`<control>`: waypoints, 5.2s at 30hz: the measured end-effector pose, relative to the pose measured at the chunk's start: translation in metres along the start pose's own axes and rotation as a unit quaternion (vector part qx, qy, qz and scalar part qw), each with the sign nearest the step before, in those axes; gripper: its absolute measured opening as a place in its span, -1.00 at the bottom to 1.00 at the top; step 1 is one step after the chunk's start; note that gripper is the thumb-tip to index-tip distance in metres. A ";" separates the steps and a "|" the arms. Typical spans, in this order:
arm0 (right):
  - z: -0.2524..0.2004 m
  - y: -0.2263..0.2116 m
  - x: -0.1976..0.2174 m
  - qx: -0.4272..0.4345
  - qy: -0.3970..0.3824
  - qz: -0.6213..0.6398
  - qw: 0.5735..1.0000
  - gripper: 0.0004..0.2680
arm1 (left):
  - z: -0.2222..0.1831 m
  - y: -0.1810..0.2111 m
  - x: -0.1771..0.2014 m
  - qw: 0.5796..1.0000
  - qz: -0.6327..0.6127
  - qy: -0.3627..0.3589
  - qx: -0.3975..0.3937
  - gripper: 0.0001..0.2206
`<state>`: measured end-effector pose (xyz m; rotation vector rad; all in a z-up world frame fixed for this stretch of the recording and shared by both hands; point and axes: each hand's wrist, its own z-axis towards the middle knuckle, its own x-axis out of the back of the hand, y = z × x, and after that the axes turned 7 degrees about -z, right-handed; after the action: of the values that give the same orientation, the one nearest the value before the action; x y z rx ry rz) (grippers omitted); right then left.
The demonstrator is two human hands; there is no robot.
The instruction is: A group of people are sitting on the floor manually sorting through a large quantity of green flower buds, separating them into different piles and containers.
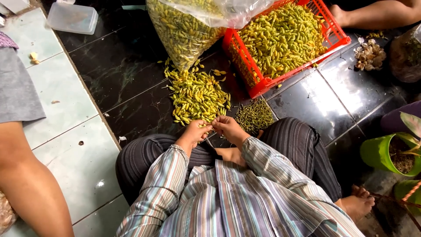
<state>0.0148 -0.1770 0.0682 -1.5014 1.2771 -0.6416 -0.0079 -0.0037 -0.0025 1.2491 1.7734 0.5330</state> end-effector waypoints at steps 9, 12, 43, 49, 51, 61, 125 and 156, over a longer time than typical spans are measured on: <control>0.006 0.018 0.003 0.139 0.086 -0.237 0.958 -0.92 | 0.009 -0.006 0.007 0.997 -0.053 -0.026 0.053 -0.82; 0.027 0.042 0.042 0.123 0.183 -0.389 0.895 -0.94 | 0.000 0.001 0.001 0.995 -0.068 -0.037 0.060 -0.85; 0.014 -0.004 0.039 0.132 -0.129 -0.455 0.871 -0.90 | 0.019 -0.026 0.005 0.992 0.116 0.049 -0.009 -0.76; 0.015 0.003 0.018 0.215 0.013 -0.524 0.824 -0.95 | 0.028 -0.033 0.013 0.995 0.067 0.072 0.011 -0.86; 0.045 0.045 0.054 0.209 0.062 -0.607 0.764 -0.93 | 0.011 -0.015 0.002 0.997 0.034 0.070 0.026 -0.86; 0.051 0.088 0.048 0.240 0.083 -0.798 0.547 -0.86 | -0.005 0.015 -0.004 0.996 -0.078 0.040 0.027 -0.89; 0.008 -0.004 0.065 -0.085 -0.068 -0.779 0.617 -0.63 | 0.019 0.115 -0.114 0.996 0.069 0.054 0.007 -0.84; 0.029 -0.017 0.094 0.082 -0.061 -0.605 0.790 -0.67 | 0.182 0.185 -0.307 0.982 -0.067 0.074 -0.161 -0.94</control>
<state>0.0745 -0.2553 0.0541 -2.0648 -0.0301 -1.3731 0.2773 -0.2317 0.1661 0.8797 1.7926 0.8154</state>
